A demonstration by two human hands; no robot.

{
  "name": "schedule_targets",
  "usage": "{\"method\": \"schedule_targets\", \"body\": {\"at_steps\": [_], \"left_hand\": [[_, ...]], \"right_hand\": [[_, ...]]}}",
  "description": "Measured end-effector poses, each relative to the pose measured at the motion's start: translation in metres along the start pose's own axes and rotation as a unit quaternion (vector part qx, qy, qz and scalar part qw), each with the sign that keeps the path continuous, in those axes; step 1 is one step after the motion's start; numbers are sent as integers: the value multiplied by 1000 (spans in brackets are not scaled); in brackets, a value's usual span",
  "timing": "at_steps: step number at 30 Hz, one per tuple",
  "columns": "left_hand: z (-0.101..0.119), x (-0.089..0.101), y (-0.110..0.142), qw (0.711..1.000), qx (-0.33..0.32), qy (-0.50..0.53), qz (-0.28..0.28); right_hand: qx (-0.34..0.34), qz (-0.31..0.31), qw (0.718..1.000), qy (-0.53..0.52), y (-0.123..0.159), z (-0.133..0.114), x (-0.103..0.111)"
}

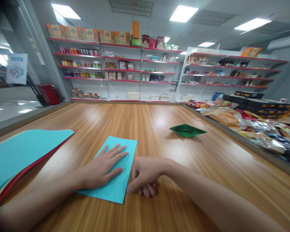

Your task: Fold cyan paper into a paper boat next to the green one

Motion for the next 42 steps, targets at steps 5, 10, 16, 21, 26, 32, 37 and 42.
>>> {"method": "schedule_targets", "body": {"at_steps": [5, 10, 16, 21, 26, 32, 37, 42], "left_hand": [[13, 1, 3, 997, -70, -15, -42], [14, 1, 2, 995, -79, -14, -54], [12, 8, 5, 989, -131, 22, -63], [14, 14, 7, 984, -160, 44, -72], [14, 14, 6, 983, -159, 51, -71], [15, 16, 6, 984, -156, 44, -78], [14, 16, 8, 983, -156, 65, -67], [13, 14, 8, 983, -156, 72, -62]], "right_hand": [[-35, 29, 999, 25, -2, -10, -19], [-56, 6, 998, 2, -5, -8, -12], [-65, 2, 997, -27, -9, -6, -10], [-80, -13, 996, -32, -10, -6, -14], [-84, 13, 996, -40, -9, 2, -1], [-94, 55, 993, -51, -8, 20, 19], [-96, 123, 987, -38, -3, 32, 38], [-112, 166, 979, -38, 2, 39, 51]]}}
Point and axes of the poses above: each hand's wrist, its own y-axis away from the middle knuckle, its own x-axis out of the back of the hand, z = x × y, the point moved 1 cm from there along -y, towards the middle knuckle, and after that the axes turned 2 degrees about -y, right-handed, at the moved point
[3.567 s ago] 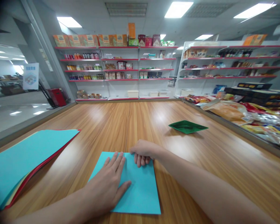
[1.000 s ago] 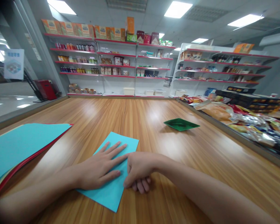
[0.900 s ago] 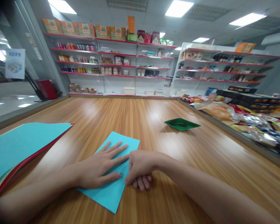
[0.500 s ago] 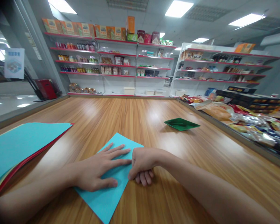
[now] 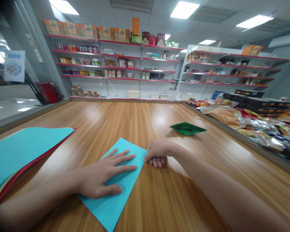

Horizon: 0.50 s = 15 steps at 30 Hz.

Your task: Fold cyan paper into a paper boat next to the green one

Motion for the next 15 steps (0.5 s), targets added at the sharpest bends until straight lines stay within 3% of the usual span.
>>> {"method": "schedule_targets", "body": {"at_steps": [11, 15], "left_hand": [[2, 1, 1, 1000, 4, -13, -9], [3, 2, 0, 1000, 1, -10, -12]], "right_hand": [[4, 52, 998, -45, -6, 18, 20], [3, 106, 993, -41, -10, 26, 28]]}}
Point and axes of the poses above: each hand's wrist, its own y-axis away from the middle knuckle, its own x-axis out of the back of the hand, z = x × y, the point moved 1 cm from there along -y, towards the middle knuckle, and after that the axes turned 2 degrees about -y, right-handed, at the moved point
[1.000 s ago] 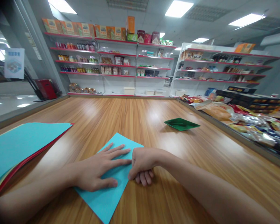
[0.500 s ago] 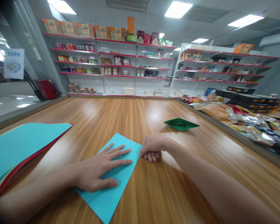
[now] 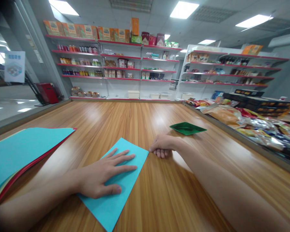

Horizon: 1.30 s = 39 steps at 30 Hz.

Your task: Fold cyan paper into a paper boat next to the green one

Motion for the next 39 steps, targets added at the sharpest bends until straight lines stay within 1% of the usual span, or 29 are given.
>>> {"method": "schedule_targets", "body": {"at_steps": [3, 5, 6, 7, 9, 11, 13, 17, 22, 27, 32, 37, 39], "left_hand": [[2, 1, 0, 1000, -2, 0, -5], [2, 1, 0, 1000, -2, 3, -2], [2, 1, 0, 1000, -3, 6, 0], [2, 1, 0, 1000, -3, 7, 2], [2, 0, 0, 1000, -2, 8, 3], [1, 0, -1, 1000, -2, 6, 3], [1, 0, -1, 1000, -2, 0, -1], [1, -1, -1, 1000, -2, -7, -4], [1, 0, -1, 1000, -9, -1, 4], [1, 0, -1, 1000, -8, -1, 1], [3, 1, -2, 1000, 5, -18, -16], [5, 3, -2, 999, 9, -23, -23], [5, 2, -3, 999, 13, -27, -21]], "right_hand": [[4, 44, 999, -3, -2, 4, 4], [15, 49, 999, -8, -1, 5, 4], [23, 41, 999, -11, 0, 4, 3], [33, 25, 999, -12, 2, 3, 1], [46, -34, 998, 0, 6, -2, -4], [40, -90, 995, 33, 9, -8, -10], [28, -106, 992, 56, 10, -11, -14], [17, -104, 993, 43, 5, -10, -14], [15, -78, 996, 28, 0, -1, -7], [9, -48, 999, 12, -1, 5, -1], [20, -49, 999, 7, -1, 7, 3], [36, -18, 999, -4, 0, 11, 7], [41, -19, 999, -1, 2, 9, 5]]}}
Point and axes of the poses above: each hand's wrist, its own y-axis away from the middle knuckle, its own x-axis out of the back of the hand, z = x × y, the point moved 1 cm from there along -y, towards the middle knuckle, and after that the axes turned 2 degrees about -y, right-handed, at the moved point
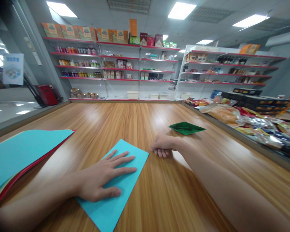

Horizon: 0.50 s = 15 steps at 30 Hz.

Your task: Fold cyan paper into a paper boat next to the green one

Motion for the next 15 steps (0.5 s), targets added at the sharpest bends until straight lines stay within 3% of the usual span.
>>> {"method": "schedule_targets", "body": {"at_steps": [7, 15], "left_hand": [[-8, -12, -3, 997, 67, -28, 29], [-6, -13, -4, 996, 76, -48, 28]], "right_hand": [[29, -38, 999, -10, 5, -26, -29], [21, -97, 995, -6, 10, -36, -46]]}}
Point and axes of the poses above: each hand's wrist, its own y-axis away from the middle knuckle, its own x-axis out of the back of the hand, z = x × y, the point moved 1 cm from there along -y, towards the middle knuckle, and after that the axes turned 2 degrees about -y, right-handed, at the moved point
